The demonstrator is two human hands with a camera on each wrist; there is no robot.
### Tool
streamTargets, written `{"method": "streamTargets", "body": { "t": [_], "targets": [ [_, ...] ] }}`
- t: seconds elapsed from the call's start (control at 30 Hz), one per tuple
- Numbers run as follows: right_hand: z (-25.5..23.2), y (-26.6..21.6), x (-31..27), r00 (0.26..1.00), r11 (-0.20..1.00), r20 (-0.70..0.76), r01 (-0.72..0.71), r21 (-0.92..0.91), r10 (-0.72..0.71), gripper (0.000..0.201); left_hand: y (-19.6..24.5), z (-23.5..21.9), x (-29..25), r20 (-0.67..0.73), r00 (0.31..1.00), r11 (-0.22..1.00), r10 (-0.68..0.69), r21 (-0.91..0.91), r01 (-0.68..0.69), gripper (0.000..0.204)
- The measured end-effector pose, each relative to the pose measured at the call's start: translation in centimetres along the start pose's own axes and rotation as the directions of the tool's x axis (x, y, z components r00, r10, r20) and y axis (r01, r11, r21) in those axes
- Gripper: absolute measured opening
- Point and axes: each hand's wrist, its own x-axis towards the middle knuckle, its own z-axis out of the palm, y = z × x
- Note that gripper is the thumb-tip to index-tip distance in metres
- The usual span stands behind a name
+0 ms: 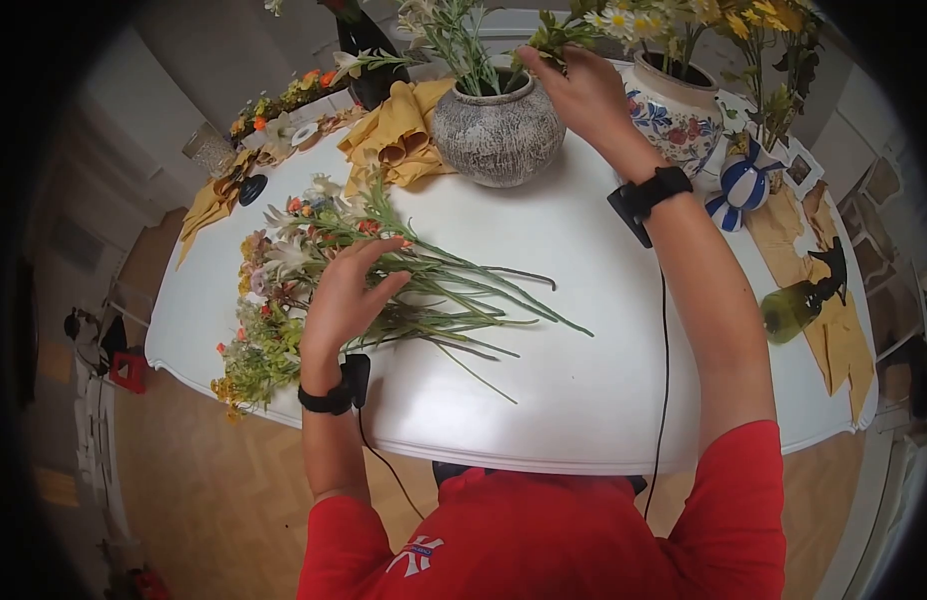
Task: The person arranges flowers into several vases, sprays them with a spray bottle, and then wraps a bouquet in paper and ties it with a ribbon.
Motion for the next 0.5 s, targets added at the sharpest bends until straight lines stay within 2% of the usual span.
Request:
{"method": "streamTargets", "body": {
  "t": [0.07, 0.17, 0.37, 0.4, 0.5],
  "targets": [
    [-0.8, -0.3, -0.4, 0.999, 0.999, 0.043, -0.003, -0.044, 0.005, 0.057, -0.1, 0.1, 0.0, -0.001, 1.000, 1.000, -0.003, 0.010, 0.003, 0.040],
    [-1.8, -1.6, -1.1, 0.992, 0.998, 0.114, -0.060, -0.019, 0.062, 0.055, -0.1, 0.4, 0.1, -0.005, 1.000, 1.000, 0.009, 0.024, -0.009, 0.040],
    [-1.3, -1.2, -1.2, 0.980, 0.986, 0.144, -0.151, 0.073, 0.140, 0.051, 0.3, 0.5, 0.1, -0.017, 1.000, 1.000, 0.010, 0.022, -0.010, 0.040],
    [-1.6, -1.6, -1.4, 0.961, 0.972, 0.165, -0.231, 0.047, 0.221, 0.050, 0.3, 0.6, 0.1, -0.029, 0.999, 1.000, 0.015, 0.012, -0.014, 0.040],
    [-1.2, -1.5, -2.2, 0.984, 0.982, 0.063, -0.174, 0.075, 0.169, 0.052, 0.4, 0.7, 0.1, -0.048, 0.999, 1.000, 0.026, 0.009, -0.025, 0.040]
  ]
}}
